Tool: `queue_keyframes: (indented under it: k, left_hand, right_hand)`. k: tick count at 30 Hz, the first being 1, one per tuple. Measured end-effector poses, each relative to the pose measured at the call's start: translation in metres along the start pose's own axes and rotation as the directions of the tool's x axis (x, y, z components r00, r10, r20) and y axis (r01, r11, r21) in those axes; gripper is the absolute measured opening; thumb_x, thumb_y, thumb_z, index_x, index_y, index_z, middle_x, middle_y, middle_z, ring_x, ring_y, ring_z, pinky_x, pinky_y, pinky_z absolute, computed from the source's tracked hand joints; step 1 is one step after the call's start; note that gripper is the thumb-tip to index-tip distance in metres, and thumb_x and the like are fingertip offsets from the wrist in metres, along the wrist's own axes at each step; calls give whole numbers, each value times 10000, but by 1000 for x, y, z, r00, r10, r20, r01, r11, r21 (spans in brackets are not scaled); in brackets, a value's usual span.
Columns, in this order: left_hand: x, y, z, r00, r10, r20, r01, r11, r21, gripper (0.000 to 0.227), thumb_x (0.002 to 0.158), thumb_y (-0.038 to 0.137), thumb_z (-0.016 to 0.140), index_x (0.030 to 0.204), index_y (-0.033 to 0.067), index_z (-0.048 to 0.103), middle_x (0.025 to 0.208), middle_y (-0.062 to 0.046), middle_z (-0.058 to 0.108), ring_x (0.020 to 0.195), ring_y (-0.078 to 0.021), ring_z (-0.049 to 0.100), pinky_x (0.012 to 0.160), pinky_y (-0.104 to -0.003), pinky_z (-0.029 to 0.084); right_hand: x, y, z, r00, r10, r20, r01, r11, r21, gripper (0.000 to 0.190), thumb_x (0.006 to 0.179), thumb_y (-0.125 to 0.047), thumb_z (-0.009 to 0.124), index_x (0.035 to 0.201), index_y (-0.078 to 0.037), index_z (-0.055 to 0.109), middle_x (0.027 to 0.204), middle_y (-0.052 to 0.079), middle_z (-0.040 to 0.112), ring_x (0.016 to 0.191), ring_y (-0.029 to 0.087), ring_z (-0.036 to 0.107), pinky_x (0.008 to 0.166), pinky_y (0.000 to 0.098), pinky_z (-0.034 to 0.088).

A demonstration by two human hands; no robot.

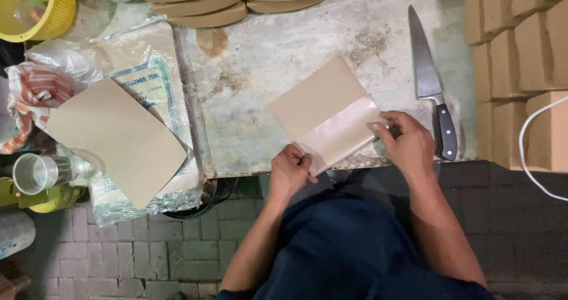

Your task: The person assembles small cardboard boxes by inserting pre-cut paper liners. They repeatedly pick a box, place a liner inside, fold the flaps, and stack the finished box. A knife is used to trim excess paper from a larger sheet before inserting it into the boxes.

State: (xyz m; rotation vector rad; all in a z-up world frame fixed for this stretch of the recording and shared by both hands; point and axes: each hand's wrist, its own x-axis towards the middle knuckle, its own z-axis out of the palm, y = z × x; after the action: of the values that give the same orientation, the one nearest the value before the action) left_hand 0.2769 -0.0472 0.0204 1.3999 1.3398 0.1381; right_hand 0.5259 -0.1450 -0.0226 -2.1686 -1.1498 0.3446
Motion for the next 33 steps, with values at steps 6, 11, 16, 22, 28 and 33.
queue_keyframes:
  k: [6, 11, 16, 22, 28, 33]
  left_hand:
    - [2, -3, 0, 1000, -3, 16, 3, 1000, 9, 237, 892, 237, 576, 930, 3, 574, 573, -121, 709, 387, -159, 563, 419, -236, 464]
    - [0, 1, 2, 999, -40, -30, 46, 968, 248, 339, 877, 386, 605, 1013, 87, 520, 731, -131, 729, 678, -288, 697, 629, -358, 557]
    - [-19, 26, -4, 993, 12, -114, 46, 869, 493, 696, 908, 362, 629, 1428, 37, 300, 1236, -328, 610, 1054, -464, 654, 869, -515, 548]
    - [10, -16, -4, 828, 548, 115, -454, 538, 710, 588, 965, 269, 565, 1524, 217, 392, 1615, -136, 247, 1510, -323, 157, 1127, -665, 109]
    - [17, -23, -7, 861, 489, 136, -424, 545, 723, 528, 1003, 365, 502, 1517, 289, 404, 1635, -13, 248, 1514, -200, 151, 1143, -656, 55]
    - [24, -38, -3, 807, 581, 106, -473, 528, 706, 513, 1019, 400, 472, 1518, 318, 388, 1635, 0, 248, 1517, -188, 151, 1144, -649, 70]
  right_hand:
    - [1, -15, -5, 999, -45, -12, 44, 996, -75, 267, 905, -383, 787, 1083, -188, 744, 925, 78, 712, 839, 295, 694, 742, 400, 568]
    - [5, -14, -6, 998, 27, 52, -23, 997, -69, 307, 890, -382, 782, 1131, -202, 719, 953, 89, 704, 870, 307, 689, 773, 423, 562]
    - [7, -15, -6, 996, 67, 65, -62, 995, -76, 325, 875, -364, 790, 1134, -184, 710, 954, 112, 707, 887, 333, 688, 787, 446, 556]
    - [6, -17, -6, 990, 107, 90, -96, 988, -117, 319, 898, -365, 778, 1140, -170, 706, 965, 102, 712, 907, 302, 695, 797, 417, 551]
    - [4, -6, -4, 991, 125, 48, -125, 992, -7, 363, 887, -410, 781, 1148, -174, 691, 970, 95, 727, 898, 307, 692, 792, 443, 551]
    - [4, 9, -1, 992, 125, 30, -127, 988, 82, 341, 888, -351, 788, 1157, -180, 669, 925, 22, 712, 820, 266, 681, 761, 422, 538]
